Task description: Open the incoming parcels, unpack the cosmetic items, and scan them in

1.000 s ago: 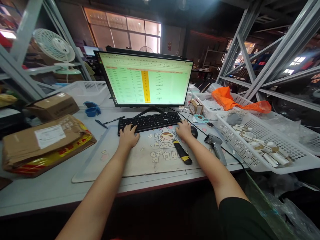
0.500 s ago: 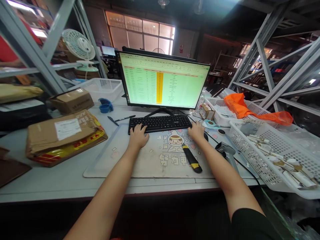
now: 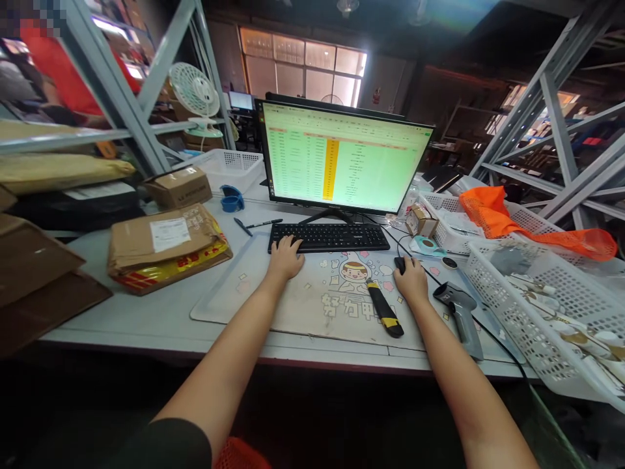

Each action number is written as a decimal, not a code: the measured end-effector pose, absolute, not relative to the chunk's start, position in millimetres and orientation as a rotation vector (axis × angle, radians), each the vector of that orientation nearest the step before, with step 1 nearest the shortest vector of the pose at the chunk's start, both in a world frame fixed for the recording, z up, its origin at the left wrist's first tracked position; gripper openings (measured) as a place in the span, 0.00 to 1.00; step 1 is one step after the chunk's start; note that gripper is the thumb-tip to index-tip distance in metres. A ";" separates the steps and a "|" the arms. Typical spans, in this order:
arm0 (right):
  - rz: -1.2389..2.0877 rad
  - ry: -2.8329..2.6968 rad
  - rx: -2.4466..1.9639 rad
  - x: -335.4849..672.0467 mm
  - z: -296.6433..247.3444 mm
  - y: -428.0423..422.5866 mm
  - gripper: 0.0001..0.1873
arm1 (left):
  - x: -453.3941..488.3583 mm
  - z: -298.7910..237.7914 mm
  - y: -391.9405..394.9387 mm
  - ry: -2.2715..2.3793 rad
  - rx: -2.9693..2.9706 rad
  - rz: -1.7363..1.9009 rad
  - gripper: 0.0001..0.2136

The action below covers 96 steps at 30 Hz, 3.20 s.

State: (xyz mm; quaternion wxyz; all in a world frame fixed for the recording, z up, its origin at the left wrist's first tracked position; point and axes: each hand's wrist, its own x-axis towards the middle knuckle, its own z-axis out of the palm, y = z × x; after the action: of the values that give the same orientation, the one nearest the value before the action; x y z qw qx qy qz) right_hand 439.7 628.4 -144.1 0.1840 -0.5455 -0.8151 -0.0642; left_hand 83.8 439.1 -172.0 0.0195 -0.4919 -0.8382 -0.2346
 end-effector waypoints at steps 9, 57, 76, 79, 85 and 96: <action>-0.162 -2.325 -1.479 441.6 -146.8 632.6 0.29 | 84.1 -171.8 439.5 -2.621 -1.515 -0.704 0.28; -0.158 -2.282 -1.342 452.3 -162.7 646.3 0.29 | 85.2 -171.3 438.4 -2.637 -1.493 -0.705 0.27; -0.138 -2.288 -1.277 452.1 -167.1 650.4 0.28 | 84.5 -172.6 439.1 -2.623 -1.499 -0.749 0.27; -0.106 -2.306 -1.249 452.1 -166.6 650.9 0.28 | 84.1 -172.9 439.2 -2.626 -1.506 -0.745 0.27; -0.154 -2.272 -1.251 452.3 -165.4 648.3 0.30 | 84.0 -172.6 438.9 -2.631 -1.506 -0.743 0.27; -0.103 -2.281 -1.142 456.5 -176.7 664.4 0.32 | 85.2 -170.8 437.2 -2.633 -1.490 -0.732 0.27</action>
State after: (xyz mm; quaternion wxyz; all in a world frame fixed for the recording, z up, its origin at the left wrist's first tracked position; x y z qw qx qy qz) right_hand 456.5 664.4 -176.7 0.2901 -0.4282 -0.8550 -0.0386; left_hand 85.2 437.2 -170.8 0.0145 -0.4787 -0.8457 -0.2353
